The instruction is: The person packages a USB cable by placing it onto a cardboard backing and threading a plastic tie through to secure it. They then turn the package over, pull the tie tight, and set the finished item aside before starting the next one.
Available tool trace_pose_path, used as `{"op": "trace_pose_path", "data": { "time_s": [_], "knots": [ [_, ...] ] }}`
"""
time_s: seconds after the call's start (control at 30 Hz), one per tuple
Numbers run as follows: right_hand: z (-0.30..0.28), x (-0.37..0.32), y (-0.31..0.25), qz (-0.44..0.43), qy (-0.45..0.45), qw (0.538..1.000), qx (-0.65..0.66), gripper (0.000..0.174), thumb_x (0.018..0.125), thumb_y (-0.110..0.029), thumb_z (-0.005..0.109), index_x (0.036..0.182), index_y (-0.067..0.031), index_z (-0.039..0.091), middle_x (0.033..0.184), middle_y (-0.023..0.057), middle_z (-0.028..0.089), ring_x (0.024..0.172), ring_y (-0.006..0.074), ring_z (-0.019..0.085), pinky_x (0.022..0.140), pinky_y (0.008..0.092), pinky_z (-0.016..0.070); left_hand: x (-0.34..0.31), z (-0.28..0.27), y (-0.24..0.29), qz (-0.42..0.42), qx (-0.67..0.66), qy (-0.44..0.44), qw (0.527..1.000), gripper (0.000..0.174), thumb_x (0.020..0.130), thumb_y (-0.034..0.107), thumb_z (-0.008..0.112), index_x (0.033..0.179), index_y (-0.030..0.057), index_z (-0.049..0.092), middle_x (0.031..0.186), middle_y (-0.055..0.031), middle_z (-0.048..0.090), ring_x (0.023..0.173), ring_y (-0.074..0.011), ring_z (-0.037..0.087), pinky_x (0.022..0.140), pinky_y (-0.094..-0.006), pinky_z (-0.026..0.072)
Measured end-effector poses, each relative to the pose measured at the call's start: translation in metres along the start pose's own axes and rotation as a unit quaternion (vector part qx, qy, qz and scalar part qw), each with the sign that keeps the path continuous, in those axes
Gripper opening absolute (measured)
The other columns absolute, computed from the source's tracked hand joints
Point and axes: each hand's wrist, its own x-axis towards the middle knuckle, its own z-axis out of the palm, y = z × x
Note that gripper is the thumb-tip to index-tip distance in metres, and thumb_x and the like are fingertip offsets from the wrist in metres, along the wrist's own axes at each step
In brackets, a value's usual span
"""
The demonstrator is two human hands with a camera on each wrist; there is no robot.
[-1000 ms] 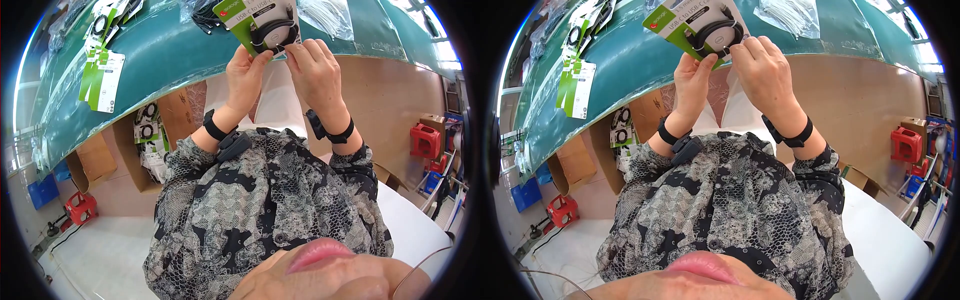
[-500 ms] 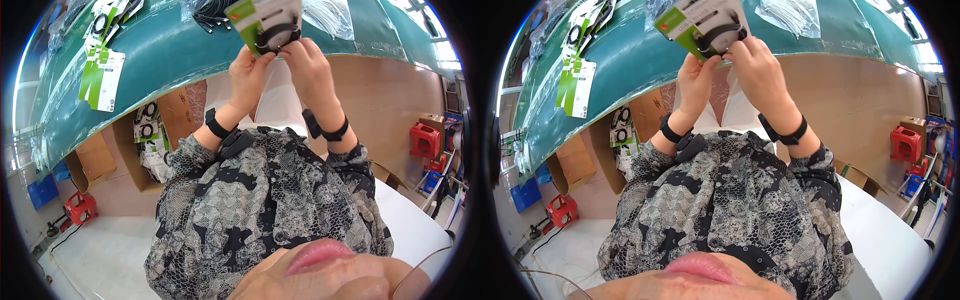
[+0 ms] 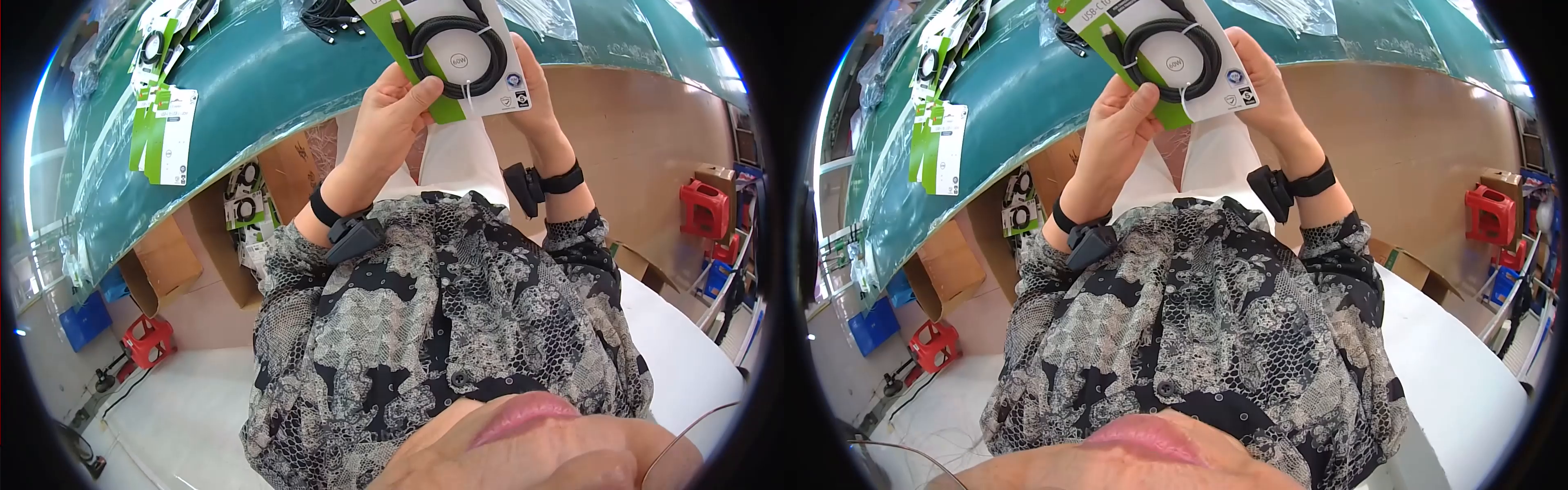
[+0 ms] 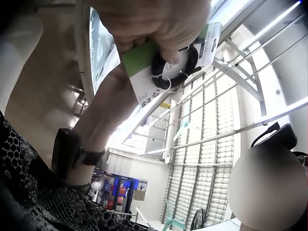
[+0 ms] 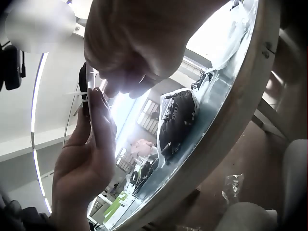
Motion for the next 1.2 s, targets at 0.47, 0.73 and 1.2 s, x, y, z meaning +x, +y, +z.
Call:
{"op": "trace_pose_path", "data": {
  "time_s": [0.47, 0.73, 1.2],
  "knots": [
    [0.008, -0.016, 0.011, 0.147, 0.119, 0.927, 0.323, 0.037, 0.082, -0.003, 0.063, 0.117, -0.0044, 0.050, 0.104, 0.0048, 0.061, 0.093, 0.0099, 0.058, 0.075, 0.0240, 0.0488, -0.001, 0.004, 0.006, 0.006, 0.026, -0.012, 1.000, 0.026, 0.092, 0.010, 0.054, 0.116, 0.0022, 0.051, 0.109, -0.0072, 0.060, 0.100, -0.0155, 0.059, 0.085, -0.0325, 0.0517],
    [0.003, -0.015, 0.029, 0.035, 0.017, 0.993, -0.115, 0.023, 0.078, 0.000, 0.061, 0.101, 0.0011, 0.061, 0.093, 0.0116, 0.066, 0.084, 0.0167, 0.063, 0.072, 0.0273, 0.0497, 0.003, -0.009, -0.006, -0.016, 0.004, 0.034, 0.999, 0.026, 0.092, 0.011, 0.054, 0.116, 0.0024, 0.051, 0.111, -0.0071, 0.059, 0.100, -0.0157, 0.059, 0.086, -0.0335, 0.0515],
    [0.040, 0.059, 0.022, -0.116, 0.069, 0.979, -0.151, 0.033, 0.077, 0.005, 0.059, 0.110, -0.0003, 0.058, 0.103, 0.0112, 0.061, 0.087, 0.0154, 0.060, 0.071, 0.0272, 0.0503, -0.007, -0.056, 0.014, 0.040, 0.073, 0.118, 0.989, 0.023, 0.091, 0.009, 0.054, 0.114, 0.0029, 0.053, 0.106, -0.0044, 0.061, 0.095, -0.0116, 0.059, 0.081, -0.0283, 0.0504]
  ]
}}
